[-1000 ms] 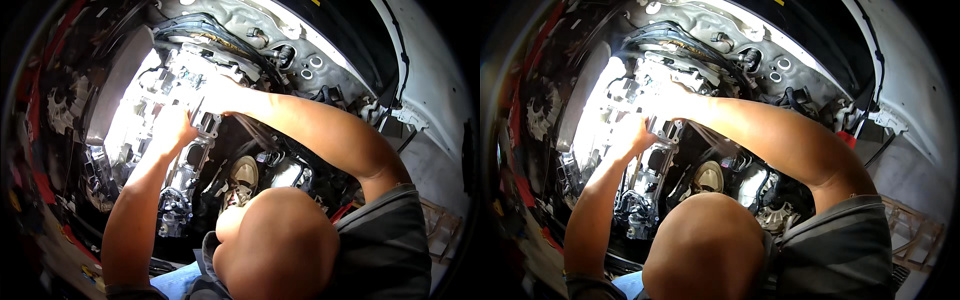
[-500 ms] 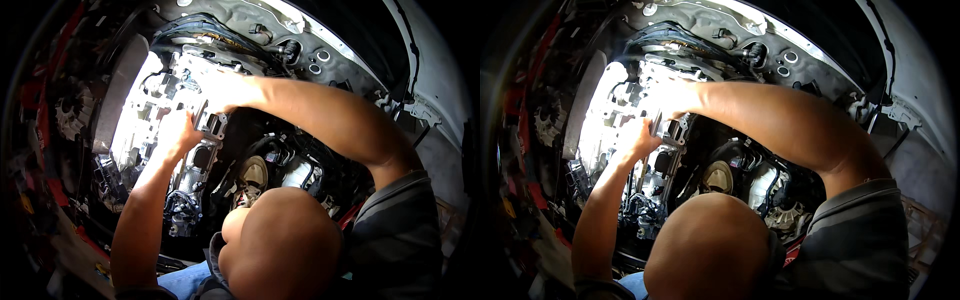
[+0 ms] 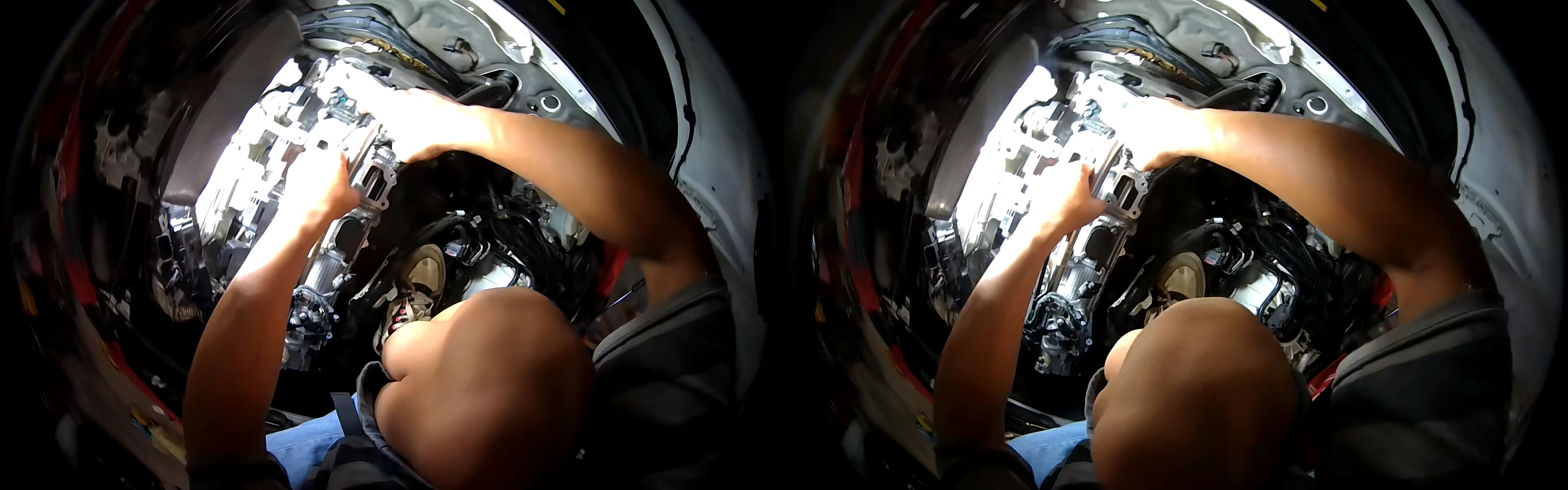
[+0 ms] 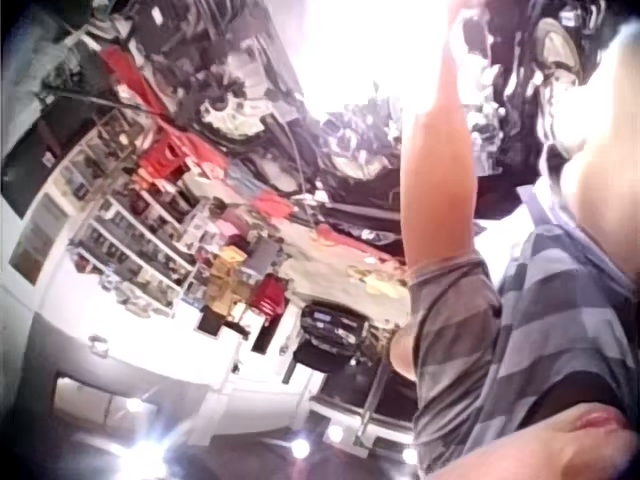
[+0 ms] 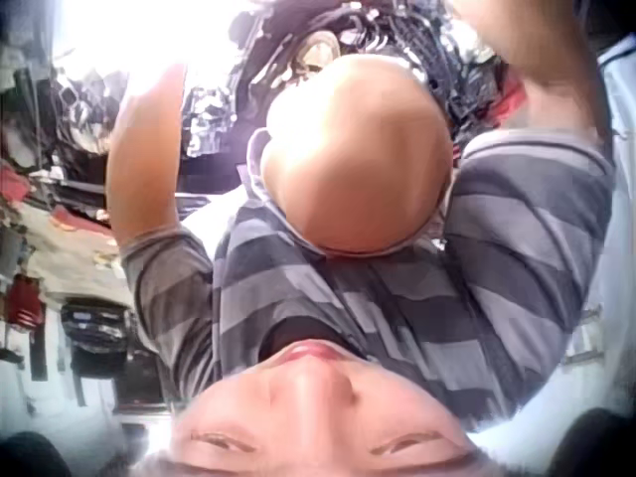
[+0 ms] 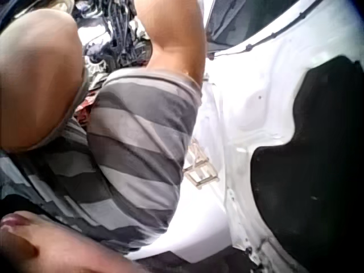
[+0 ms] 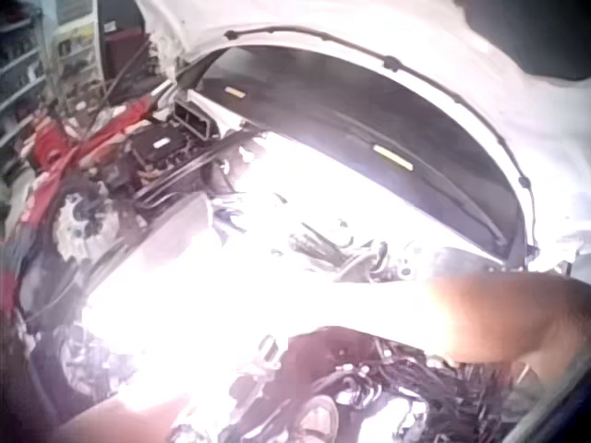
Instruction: The person works on a car engine, positioning and adjusting components by hand and tightening bolts with a ratchet wrench.
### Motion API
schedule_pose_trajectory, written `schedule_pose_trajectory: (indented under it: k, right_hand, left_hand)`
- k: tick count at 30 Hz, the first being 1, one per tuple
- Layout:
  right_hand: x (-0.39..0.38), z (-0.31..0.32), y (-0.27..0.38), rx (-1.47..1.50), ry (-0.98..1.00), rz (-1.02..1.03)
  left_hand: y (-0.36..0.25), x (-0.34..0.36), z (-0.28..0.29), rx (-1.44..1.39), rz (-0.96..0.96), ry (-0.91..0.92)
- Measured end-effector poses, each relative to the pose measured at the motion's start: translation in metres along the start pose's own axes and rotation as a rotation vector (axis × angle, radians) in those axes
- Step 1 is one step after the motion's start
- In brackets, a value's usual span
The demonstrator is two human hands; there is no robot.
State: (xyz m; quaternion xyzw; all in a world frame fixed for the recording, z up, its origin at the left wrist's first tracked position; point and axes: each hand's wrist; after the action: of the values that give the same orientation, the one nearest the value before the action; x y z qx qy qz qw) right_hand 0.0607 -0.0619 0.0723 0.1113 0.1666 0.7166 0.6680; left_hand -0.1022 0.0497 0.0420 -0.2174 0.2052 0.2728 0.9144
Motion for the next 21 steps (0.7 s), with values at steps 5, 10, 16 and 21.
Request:
schedule_pose_trajectory:
  k: [5, 10, 16, 21]
  right_hand:
    - [0.006, 0.001, 0.031, 1.264, -0.165, -1.051]
    - [0.016, 0.016, 0.004, -0.061, 0.465, -0.082]
    - [0.011, 0.013, 0.013, 0.577, 0.173, -0.546]
    - [0.024, 0.01, 0.046, 0.82, 0.007, -0.928]
  left_hand:
    - [-0.003, -0.001, -0.006, -0.047, -0.033, -0.105]
    - [0.002, -0.005, -0.004, -0.15, -0.073, -0.216]
    - [0.003, -0.004, -0.013, -0.274, -0.014, -0.253]
    - [0.002, -0.027, 0.01, -0.192, -0.124, -0.235]
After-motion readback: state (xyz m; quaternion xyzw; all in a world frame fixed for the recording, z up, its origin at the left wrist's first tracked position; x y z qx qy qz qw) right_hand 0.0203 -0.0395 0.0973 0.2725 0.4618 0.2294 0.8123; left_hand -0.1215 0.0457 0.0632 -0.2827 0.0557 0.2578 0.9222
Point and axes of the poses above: each hand's wrist, its own x-axis towards the middle knuckle, its own z-axis out of the back of the hand, y = z × x, and after that the axes turned 10 degrees about z, right-handed
